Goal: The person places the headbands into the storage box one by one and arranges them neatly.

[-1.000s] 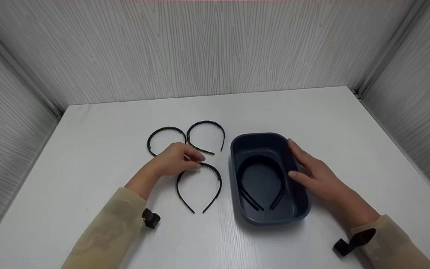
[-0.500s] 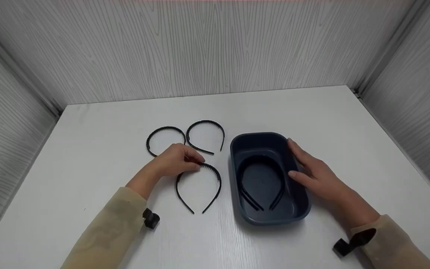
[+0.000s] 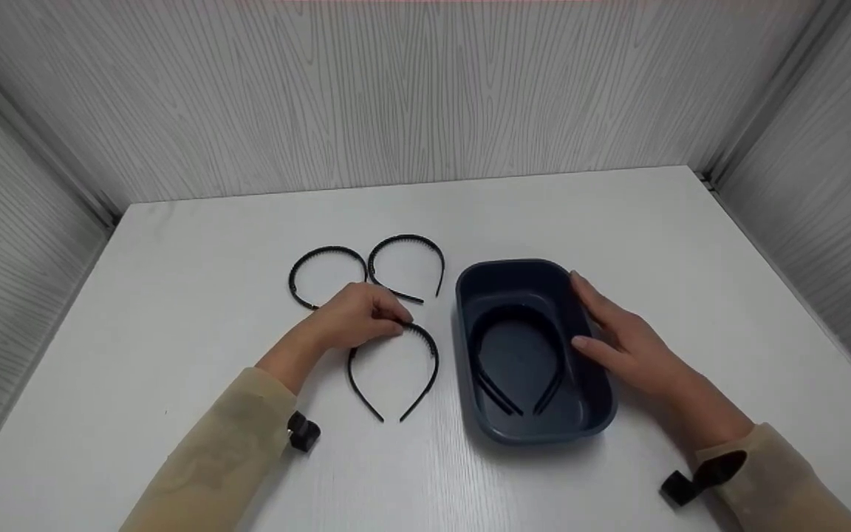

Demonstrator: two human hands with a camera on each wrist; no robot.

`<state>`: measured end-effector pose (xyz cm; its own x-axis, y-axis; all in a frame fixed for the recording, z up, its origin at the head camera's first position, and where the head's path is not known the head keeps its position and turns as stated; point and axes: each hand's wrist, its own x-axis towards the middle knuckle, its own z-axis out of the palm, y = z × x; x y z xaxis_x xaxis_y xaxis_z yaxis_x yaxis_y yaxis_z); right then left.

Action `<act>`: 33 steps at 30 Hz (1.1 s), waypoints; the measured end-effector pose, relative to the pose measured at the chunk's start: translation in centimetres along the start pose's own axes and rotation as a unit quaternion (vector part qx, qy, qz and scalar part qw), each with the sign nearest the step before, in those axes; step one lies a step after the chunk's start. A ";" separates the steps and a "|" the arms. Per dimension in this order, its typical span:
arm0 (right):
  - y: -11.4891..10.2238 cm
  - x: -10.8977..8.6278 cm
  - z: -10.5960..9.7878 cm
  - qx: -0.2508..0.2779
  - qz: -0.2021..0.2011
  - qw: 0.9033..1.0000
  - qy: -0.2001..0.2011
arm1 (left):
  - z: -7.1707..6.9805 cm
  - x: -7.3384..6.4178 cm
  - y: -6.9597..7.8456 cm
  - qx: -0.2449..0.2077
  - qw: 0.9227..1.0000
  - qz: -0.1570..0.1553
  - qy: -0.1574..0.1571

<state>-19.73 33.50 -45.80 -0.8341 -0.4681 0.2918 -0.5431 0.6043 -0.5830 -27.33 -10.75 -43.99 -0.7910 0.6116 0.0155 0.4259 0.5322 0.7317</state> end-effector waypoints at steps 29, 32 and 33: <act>-0.2 0.2 0.4 -0.002 0.011 1.000 0.003 | -0.2 -0.1 0.0 0.012 1.000 0.001 0.005; -0.2 0.2 0.5 0.010 0.007 1.000 0.003 | -0.3 -0.3 0.0 0.012 1.000 0.000 0.006; -0.1 0.3 0.6 0.016 0.005 1.000 0.003 | -0.4 -0.4 0.1 0.011 1.000 -0.002 0.007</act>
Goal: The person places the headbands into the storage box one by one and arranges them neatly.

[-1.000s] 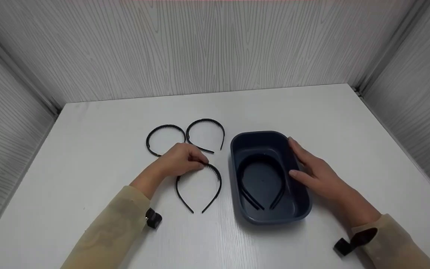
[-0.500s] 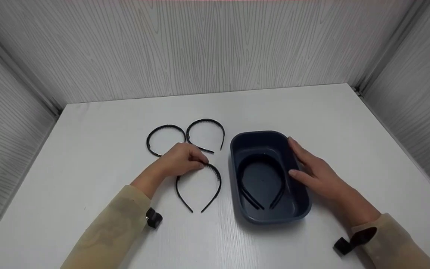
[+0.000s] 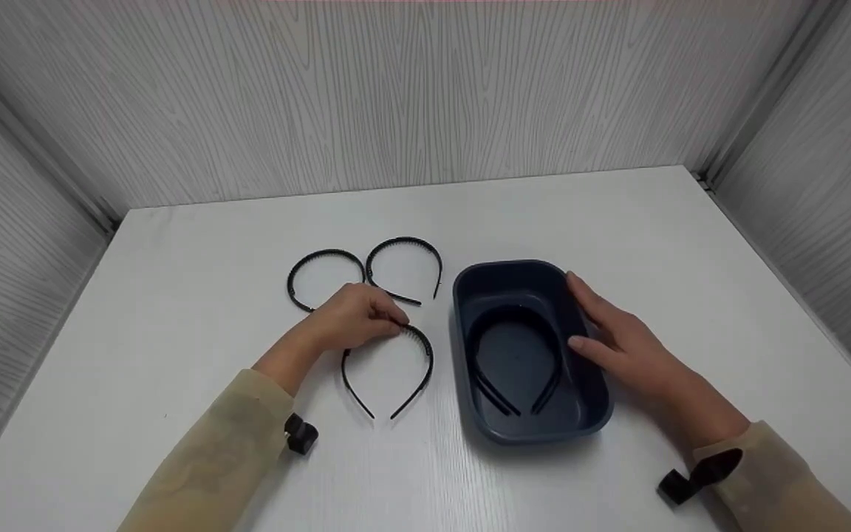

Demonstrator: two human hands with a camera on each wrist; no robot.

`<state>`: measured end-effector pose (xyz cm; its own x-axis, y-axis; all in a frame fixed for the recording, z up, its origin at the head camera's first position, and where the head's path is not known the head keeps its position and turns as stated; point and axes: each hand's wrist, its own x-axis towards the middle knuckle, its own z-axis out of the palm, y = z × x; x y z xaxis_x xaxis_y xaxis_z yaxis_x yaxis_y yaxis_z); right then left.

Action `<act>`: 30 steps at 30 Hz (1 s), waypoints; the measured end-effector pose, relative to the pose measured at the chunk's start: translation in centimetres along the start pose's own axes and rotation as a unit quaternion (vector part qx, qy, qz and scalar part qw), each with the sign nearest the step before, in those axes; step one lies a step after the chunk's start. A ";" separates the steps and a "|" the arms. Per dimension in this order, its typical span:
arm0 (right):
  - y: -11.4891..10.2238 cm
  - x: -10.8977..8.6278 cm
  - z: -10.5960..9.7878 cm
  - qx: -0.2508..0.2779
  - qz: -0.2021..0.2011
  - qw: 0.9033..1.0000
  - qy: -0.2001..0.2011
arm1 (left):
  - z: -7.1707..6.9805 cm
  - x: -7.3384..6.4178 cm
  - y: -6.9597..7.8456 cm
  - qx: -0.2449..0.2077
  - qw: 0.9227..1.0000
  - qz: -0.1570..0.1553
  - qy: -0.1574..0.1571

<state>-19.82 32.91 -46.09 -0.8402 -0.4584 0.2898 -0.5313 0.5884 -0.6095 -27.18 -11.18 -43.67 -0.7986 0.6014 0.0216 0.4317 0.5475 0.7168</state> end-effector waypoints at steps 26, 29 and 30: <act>0.0 0.0 -0.1 -0.019 -0.013 1.000 -0.005 | -4.1 -0.2 3.7 0.024 0.999 -0.024 0.019; 0.1 0.1 -0.1 -0.022 -0.013 1.000 0.000 | -4.8 0.1 4.7 0.020 0.999 -0.020 0.021; 0.1 0.1 -0.1 -0.024 -0.012 1.000 0.000 | -5.0 0.2 5.0 0.018 0.999 -0.017 0.022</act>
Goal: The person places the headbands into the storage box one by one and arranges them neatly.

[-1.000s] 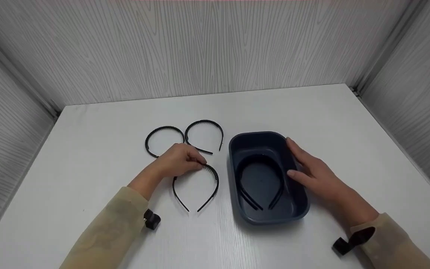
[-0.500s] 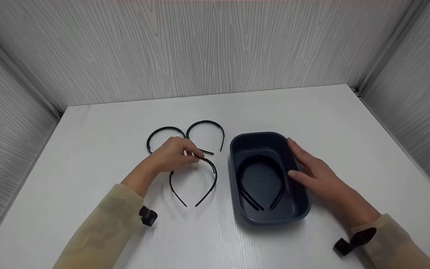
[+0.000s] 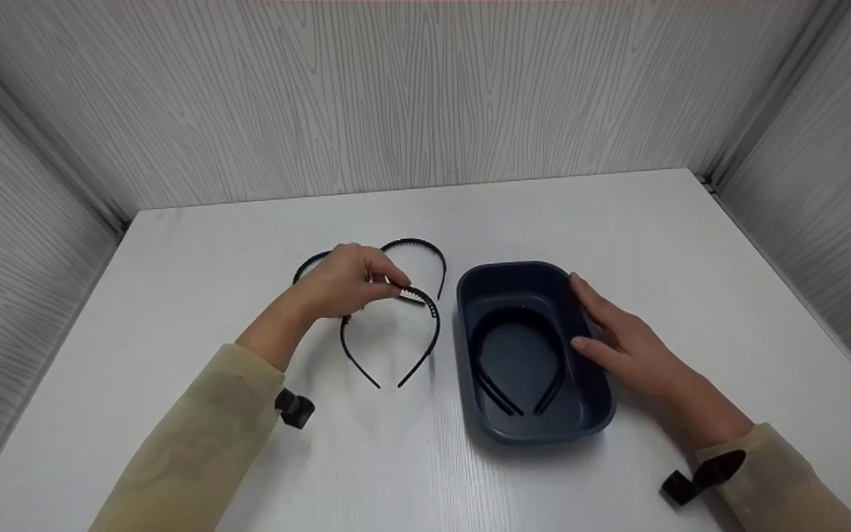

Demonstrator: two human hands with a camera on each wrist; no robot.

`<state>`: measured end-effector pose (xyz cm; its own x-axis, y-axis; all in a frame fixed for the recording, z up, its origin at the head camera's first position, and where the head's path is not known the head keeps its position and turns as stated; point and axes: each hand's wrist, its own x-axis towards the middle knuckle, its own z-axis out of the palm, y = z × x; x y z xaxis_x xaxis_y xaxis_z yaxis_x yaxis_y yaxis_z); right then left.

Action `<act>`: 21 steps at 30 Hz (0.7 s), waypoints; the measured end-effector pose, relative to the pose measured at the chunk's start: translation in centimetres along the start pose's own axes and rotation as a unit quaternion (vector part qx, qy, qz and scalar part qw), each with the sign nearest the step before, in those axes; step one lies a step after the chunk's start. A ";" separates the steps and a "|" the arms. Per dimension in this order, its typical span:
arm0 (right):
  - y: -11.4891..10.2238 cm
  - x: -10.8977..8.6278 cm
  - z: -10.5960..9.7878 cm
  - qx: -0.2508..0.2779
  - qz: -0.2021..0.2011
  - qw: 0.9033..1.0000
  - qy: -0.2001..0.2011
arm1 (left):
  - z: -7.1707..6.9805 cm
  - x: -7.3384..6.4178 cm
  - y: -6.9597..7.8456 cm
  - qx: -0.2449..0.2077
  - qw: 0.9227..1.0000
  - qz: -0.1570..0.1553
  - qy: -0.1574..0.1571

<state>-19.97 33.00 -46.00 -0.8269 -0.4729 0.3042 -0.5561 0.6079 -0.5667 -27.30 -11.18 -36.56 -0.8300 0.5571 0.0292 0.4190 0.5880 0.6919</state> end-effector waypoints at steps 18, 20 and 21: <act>0.2 -0.2 0.1 0.001 0.014 1.000 -0.005 | -0.3 2.9 5.0 -0.017 0.998 0.053 0.018; 0.2 -0.2 0.1 0.003 0.014 1.000 -0.005 | -0.2 3.2 5.3 -0.017 0.998 0.055 0.018; 0.1 -0.2 0.1 0.004 0.014 1.000 -0.005 | -0.1 3.3 5.5 -0.018 0.998 0.057 0.018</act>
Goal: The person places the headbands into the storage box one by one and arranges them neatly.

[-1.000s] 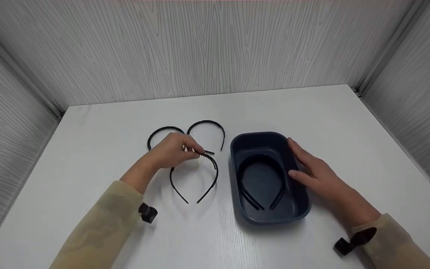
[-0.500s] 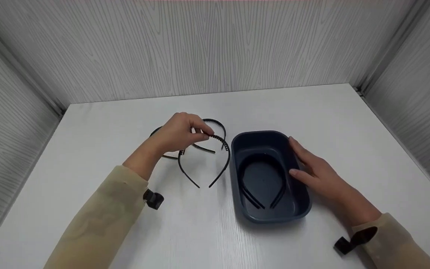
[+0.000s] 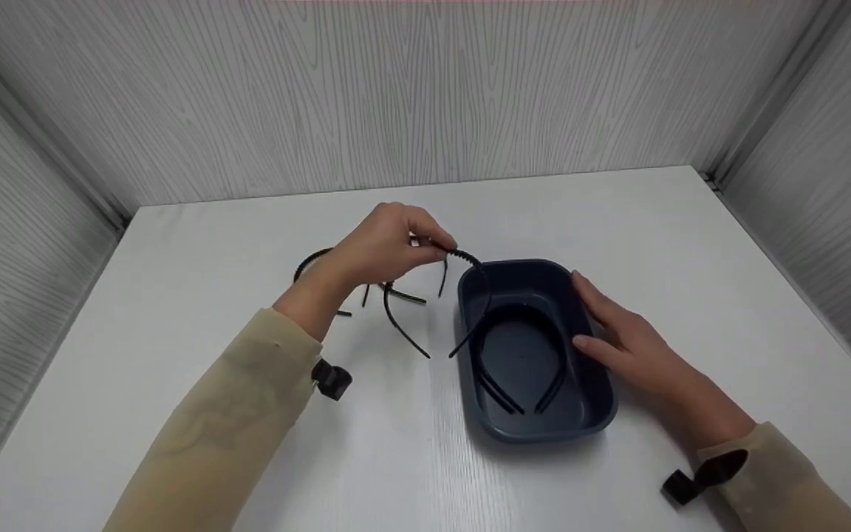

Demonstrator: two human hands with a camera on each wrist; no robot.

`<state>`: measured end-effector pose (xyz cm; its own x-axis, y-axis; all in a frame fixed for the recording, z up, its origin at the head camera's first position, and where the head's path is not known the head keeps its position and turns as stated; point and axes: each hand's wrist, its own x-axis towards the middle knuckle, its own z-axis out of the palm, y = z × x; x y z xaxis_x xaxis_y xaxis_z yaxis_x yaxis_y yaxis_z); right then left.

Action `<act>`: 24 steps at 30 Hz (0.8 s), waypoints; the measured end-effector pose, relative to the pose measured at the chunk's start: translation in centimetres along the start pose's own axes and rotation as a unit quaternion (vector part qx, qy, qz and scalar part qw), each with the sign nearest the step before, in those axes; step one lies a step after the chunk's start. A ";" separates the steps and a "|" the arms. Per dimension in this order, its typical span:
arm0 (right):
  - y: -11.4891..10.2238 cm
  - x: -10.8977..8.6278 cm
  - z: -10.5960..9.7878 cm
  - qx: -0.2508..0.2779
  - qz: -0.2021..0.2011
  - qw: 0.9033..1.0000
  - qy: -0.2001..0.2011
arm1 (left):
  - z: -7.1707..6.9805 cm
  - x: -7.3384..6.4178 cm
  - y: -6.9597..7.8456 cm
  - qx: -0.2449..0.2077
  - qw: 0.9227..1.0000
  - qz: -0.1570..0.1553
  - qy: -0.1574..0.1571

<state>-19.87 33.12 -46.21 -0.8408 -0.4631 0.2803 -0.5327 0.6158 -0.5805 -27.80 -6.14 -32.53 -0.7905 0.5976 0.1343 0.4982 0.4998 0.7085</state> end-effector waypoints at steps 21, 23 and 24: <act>-0.3 -0.2 0.2 0.008 0.010 1.000 0.002 | 4.1 3.0 1.5 0.040 0.998 0.031 -0.036; -0.3 -0.2 0.2 0.009 0.009 1.000 0.003 | 4.5 3.2 1.5 0.044 0.998 0.031 -0.039; -0.3 -0.1 0.2 0.009 0.008 1.000 0.003 | 4.7 3.3 1.6 0.046 0.998 0.032 -0.040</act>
<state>-19.59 32.92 -46.21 -0.8498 -0.4490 0.2762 -0.5176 0.6118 -0.5982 -27.96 -0.42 -34.26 -0.7272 0.6759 0.1195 0.5800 0.5121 0.6336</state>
